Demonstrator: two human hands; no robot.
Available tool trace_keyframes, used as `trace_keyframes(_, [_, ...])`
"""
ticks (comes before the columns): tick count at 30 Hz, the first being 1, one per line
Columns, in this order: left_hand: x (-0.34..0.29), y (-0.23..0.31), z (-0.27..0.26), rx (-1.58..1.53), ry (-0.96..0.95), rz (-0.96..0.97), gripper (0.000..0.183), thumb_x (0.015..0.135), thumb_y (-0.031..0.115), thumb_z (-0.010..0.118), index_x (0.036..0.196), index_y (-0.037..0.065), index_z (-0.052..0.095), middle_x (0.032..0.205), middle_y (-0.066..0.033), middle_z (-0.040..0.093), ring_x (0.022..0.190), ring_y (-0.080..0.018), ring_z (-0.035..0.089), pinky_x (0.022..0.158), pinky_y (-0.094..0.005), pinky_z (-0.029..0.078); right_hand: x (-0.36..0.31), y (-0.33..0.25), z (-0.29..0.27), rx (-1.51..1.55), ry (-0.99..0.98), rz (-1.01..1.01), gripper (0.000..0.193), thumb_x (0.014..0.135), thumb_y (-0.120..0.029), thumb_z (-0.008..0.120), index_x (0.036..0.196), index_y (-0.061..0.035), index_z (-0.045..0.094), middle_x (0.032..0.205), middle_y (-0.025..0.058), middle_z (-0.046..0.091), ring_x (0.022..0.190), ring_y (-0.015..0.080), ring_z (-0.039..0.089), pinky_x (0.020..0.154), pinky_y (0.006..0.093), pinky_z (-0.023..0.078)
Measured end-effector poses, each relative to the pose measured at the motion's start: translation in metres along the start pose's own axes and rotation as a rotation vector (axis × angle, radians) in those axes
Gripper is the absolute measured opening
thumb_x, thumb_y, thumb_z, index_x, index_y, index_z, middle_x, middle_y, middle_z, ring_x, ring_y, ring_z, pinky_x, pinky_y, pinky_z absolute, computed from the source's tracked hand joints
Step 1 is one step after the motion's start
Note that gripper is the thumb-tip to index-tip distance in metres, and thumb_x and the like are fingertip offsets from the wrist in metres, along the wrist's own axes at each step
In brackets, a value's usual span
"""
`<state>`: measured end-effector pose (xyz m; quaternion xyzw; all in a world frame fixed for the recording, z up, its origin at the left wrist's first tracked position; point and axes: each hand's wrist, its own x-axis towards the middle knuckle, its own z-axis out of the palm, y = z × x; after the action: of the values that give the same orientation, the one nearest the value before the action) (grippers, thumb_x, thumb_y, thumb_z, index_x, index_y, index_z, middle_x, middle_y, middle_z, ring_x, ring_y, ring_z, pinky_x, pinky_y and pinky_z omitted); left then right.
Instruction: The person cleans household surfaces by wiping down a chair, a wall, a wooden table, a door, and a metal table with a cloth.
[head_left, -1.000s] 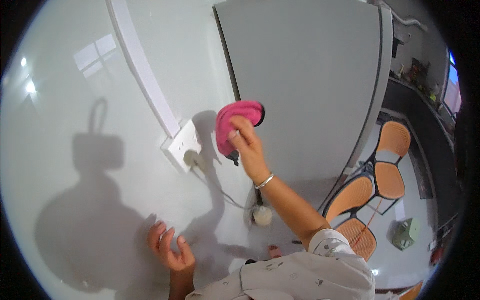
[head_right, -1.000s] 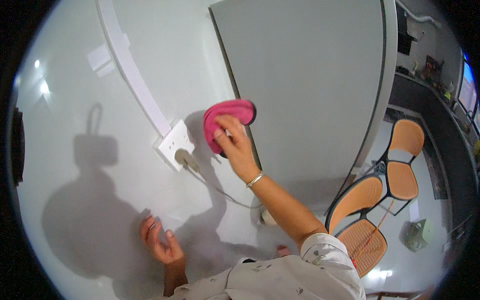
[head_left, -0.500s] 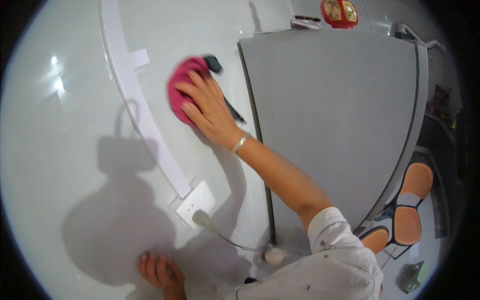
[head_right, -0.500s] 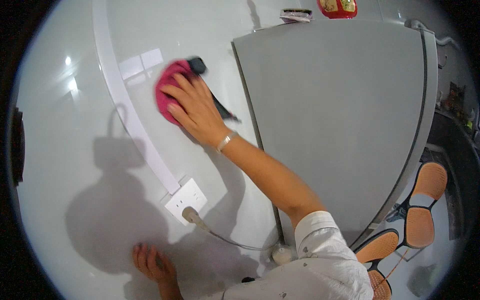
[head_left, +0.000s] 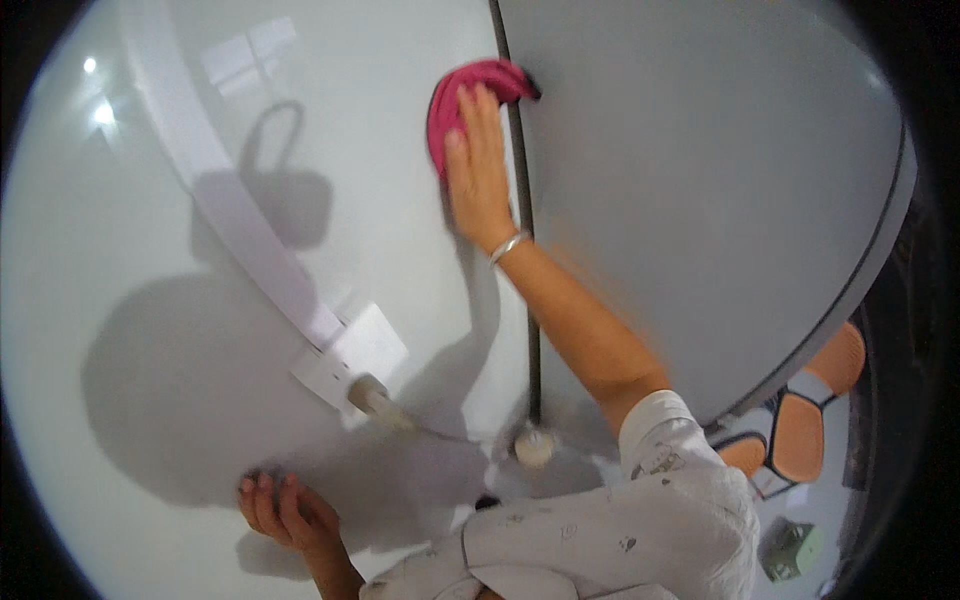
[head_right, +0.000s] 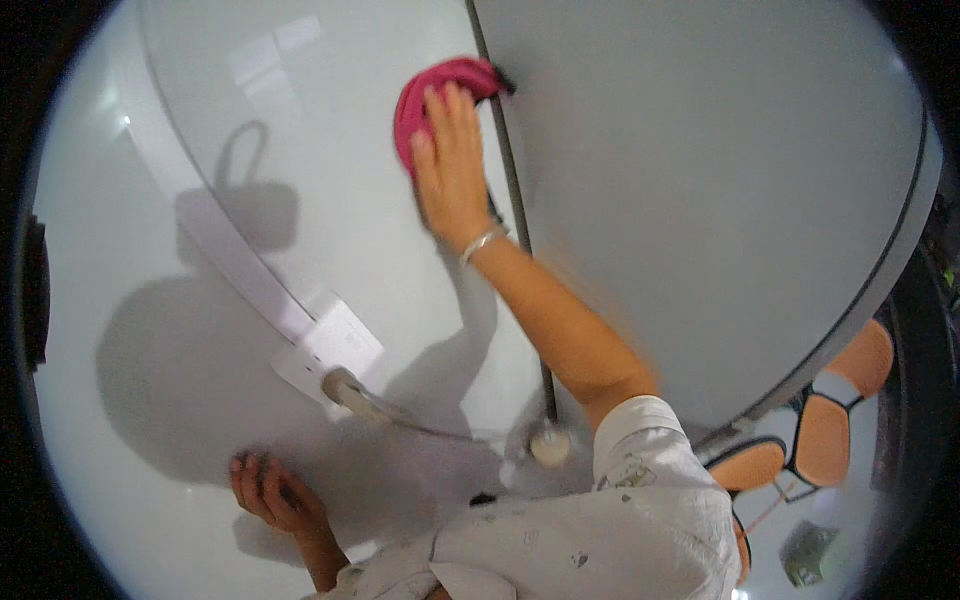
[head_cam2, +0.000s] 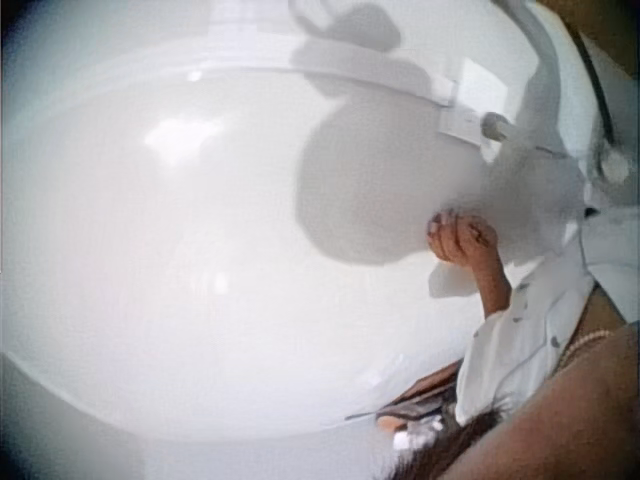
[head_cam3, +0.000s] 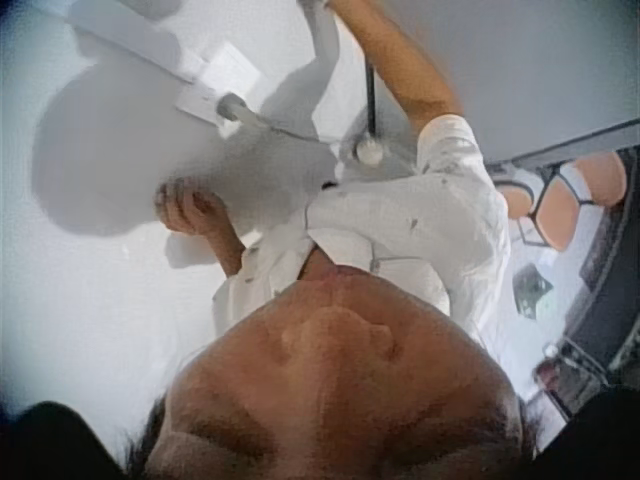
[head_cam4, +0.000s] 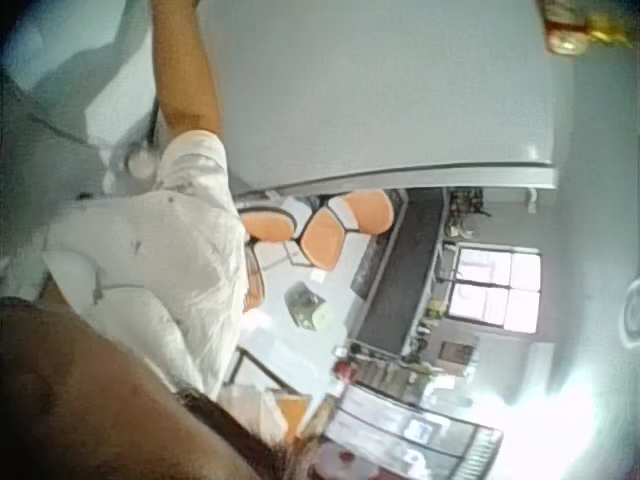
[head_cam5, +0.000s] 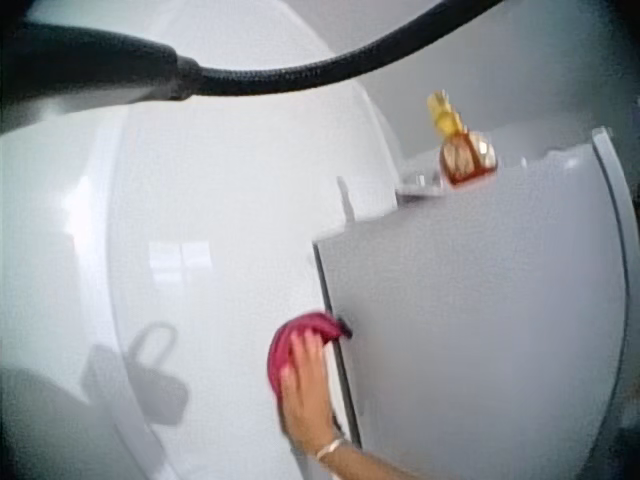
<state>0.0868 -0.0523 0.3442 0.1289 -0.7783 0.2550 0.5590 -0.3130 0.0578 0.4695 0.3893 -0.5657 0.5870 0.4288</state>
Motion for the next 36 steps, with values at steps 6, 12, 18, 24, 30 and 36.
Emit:
trace_keyframes(6, [0.015,0.005,0.015,0.001,-0.012,0.035,0.013,0.093,0.0,0.057,0.103,0.004,0.064,0.125,-0.0132,0.054,0.126,-0.0352,0.046,0.103,-0.0495,0.044,-0.182,0.021,-0.015,-0.017,-0.313,0.184,0.053,0.096,-0.027,0.044,0.143,-0.0029,0.041,0.147,0.0322,0.033,0.133,0.0489,0.034,0.116,0.0525,0.019])
trace_keyframes(12, [0.005,0.004,0.01,0.047,-0.008,0.068,0.012,0.092,0.003,0.059,0.101,0.006,0.067,0.122,-0.0102,0.055,0.125,-0.0321,0.048,0.104,-0.0489,0.043,-0.268,0.066,-0.021,0.014,-0.004,0.744,0.054,0.105,-0.026,0.031,0.15,0.0022,0.025,0.158,0.0211,0.02,0.148,0.0334,0.017,0.12,0.0395,0.012])
trace_keyframes(18, [-0.002,0.007,0.02,0.014,-0.018,0.048,0.012,0.09,0.004,0.06,0.096,0.01,0.069,0.12,-0.0074,0.057,0.124,-0.0306,0.048,0.102,-0.0475,0.041,-0.38,0.031,-0.024,0.288,0.062,1.477,0.051,0.103,-0.026,0.041,0.145,0.0001,0.031,0.144,0.0161,0.036,0.133,0.0258,0.033,0.112,0.0338,0.025])
trace_keyframes(24, [0.004,0.011,0.017,-0.043,0.017,0.048,0.015,0.086,0.002,0.061,0.091,0.013,0.07,0.118,-0.0083,0.059,0.119,-0.0321,0.052,0.102,-0.0482,0.042,-0.309,-0.045,-0.027,0.649,0.135,1.424,0.021,0.095,-0.014,0.059,0.113,-0.0105,0.049,0.103,0.0027,0.053,0.094,0.0122,0.052,0.083,0.0274,0.046])
trace_keyframes(30, [0.003,0.009,0.021,-0.194,0.032,0.068,0.02,0.081,-0.002,0.059,0.09,0.013,0.07,0.118,-0.0073,0.058,0.121,-0.0309,0.05,0.103,-0.0472,0.041,-0.175,-0.094,-0.047,0.924,0.2,0.962,0.032,0.102,-0.027,0.051,0.128,-0.0075,0.051,0.113,0.0051,0.057,0.101,0.0132,0.055,0.088,0.0298,0.047])
trace_keyframes(36, [0.016,0.011,-0.007,-0.523,0.03,-0.135,0.019,0.078,0.0,0.058,0.094,0.006,0.068,0.119,-0.0127,0.057,0.12,-0.0328,0.051,0.101,-0.0476,0.041,-0.062,-0.179,-0.045,1.0,0.047,0.262,0.052,0.103,-0.039,0.04,0.143,-0.0045,0.041,0.134,0.0109,0.052,0.12,0.0218,0.054,0.099,0.0365,0.045])
